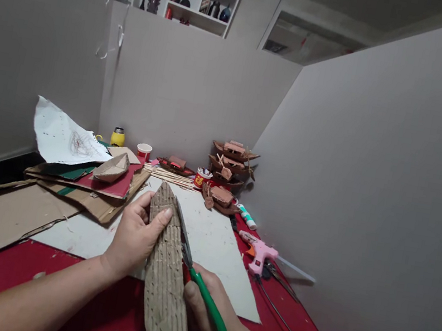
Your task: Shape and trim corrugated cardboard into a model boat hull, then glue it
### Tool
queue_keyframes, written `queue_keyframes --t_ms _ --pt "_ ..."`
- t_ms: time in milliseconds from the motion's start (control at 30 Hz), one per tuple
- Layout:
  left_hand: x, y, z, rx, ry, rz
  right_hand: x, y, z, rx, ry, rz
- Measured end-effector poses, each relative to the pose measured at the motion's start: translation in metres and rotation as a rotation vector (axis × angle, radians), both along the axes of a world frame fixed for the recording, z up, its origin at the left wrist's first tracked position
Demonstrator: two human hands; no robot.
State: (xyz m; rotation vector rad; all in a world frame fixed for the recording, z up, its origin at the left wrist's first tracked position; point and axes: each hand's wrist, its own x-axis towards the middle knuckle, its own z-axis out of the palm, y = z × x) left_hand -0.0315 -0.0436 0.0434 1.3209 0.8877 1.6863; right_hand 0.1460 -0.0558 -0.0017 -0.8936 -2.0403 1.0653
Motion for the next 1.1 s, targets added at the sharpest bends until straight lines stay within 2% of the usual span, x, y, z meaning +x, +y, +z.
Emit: queue_keyframes --t_ms 133,467,800,1100 --pt "-0.001 0.0 0.002 -0.003 -0.014 -0.032 -0.001 -0.002 -0.002 -0.059 0.034 -0.012" --pt "-0.006 0.002 0.01 -0.01 -0.005 -0.075 0.003 0.002 -0.007 -0.018 0.02 -0.047" --pt "0.0 -0.001 0.002 -0.078 0.029 -0.197 0.004 0.002 0.005 0.038 -0.027 -0.036" --pt "-0.002 -0.001 0.003 -0.082 0.028 -0.211 0.007 0.002 0.001 0.007 0.013 -0.073"
